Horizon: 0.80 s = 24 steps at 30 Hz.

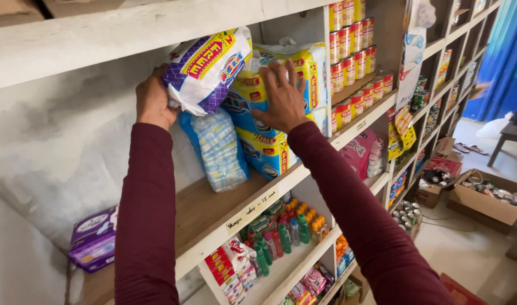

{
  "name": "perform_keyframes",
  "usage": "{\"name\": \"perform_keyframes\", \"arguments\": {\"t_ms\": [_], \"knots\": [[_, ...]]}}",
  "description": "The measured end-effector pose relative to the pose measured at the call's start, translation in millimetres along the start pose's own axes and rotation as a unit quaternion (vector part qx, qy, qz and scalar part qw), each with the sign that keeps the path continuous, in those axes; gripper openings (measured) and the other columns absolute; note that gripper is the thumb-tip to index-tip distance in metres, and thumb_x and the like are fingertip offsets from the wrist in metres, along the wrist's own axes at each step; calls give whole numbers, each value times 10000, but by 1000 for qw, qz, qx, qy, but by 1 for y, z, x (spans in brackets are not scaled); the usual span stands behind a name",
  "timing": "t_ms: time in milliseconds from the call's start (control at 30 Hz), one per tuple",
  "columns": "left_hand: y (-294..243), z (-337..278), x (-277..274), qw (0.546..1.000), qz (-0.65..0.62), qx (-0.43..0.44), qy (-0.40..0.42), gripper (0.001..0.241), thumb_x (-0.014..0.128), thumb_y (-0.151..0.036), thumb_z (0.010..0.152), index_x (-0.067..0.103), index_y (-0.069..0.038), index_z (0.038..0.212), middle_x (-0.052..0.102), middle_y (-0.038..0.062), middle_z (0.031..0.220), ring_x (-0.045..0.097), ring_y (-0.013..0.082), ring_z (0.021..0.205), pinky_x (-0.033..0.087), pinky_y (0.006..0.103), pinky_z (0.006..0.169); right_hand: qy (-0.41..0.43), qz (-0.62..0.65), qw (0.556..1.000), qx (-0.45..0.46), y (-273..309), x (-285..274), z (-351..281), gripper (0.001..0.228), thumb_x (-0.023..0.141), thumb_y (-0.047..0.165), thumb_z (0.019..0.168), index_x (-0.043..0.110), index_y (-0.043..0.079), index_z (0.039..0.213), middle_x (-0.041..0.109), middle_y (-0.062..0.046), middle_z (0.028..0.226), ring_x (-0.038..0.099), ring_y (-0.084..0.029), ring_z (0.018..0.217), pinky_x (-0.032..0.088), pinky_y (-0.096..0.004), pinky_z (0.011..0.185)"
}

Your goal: Stocking and organizing sanitary pads and diapers on a retail store shelf.

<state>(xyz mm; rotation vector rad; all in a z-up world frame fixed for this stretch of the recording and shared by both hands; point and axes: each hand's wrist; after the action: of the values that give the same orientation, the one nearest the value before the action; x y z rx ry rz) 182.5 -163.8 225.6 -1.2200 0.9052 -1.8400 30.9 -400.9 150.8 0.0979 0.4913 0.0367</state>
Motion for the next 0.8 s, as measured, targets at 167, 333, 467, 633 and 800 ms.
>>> {"name": "perform_keyframes", "arguments": {"t_ms": [167, 333, 467, 633, 800], "knots": [[14, 30, 39, 999, 33, -15, -2, 296, 676, -296, 885, 737, -62, 1055, 767, 94, 897, 743, 237, 708, 574, 421, 496, -45, 31, 998, -32, -10, 13, -2, 941, 915, 396, 638, 456, 130, 1416, 422, -164, 1447, 272, -508, 1418, 337, -652, 1100], [46, 75, 77, 999, 10, -7, 52, 340, 676, -293, 910, 742, -39, 1126, 787, 108, 969, 762, 237, 758, 577, 415, 539, -76, 47, 995, -48, -23, 26, -5, 945, 907, 381, 636, 458, 87, 1413, 440, -194, 1425, 313, -509, 1393, 351, -605, 1145], [68, 109, 107, 997, -43, 24, 66, 385, 656, -284, 910, 698, -20, 1187, 780, 123, 1071, 769, 254, 866, 603, 427, 631, -83, 69, 994, -32, -25, 34, -8, 990, 898, 373, 639, 418, 47, 1440, 442, -207, 1438, 323, -516, 1413, 338, -596, 1152], [122, 182, 135, 990, -97, 74, 74, 383, 591, -283, 944, 650, -4, 1198, 748, 155, 1169, 730, 297, 1009, 606, 444, 773, -107, 94, 989, -30, -28, 44, -18, 1066, 881, 356, 680, 321, 13, 1520, 406, -217, 1514, 303, -507, 1477, 310, -585, 1201], [179, 277, 148, 687, 492, 534, -11, 318, 496, -200, 1050, 667, -7, 1236, 668, 281, 1242, 618, 458, 1121, 520, 548, 953, -110, 88, 990, -17, -22, 49, -24, 1139, 864, 343, 706, 218, 5, 1580, 345, -220, 1576, 243, -502, 1524, 263, -579, 1238]]}}
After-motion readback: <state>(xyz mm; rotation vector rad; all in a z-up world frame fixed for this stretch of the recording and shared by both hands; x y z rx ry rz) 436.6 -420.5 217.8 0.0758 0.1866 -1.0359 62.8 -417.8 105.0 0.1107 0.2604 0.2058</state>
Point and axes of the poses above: each hand's wrist, its own z-axis towards the middle knuckle, its own x-axis out of the palm, y = z × x
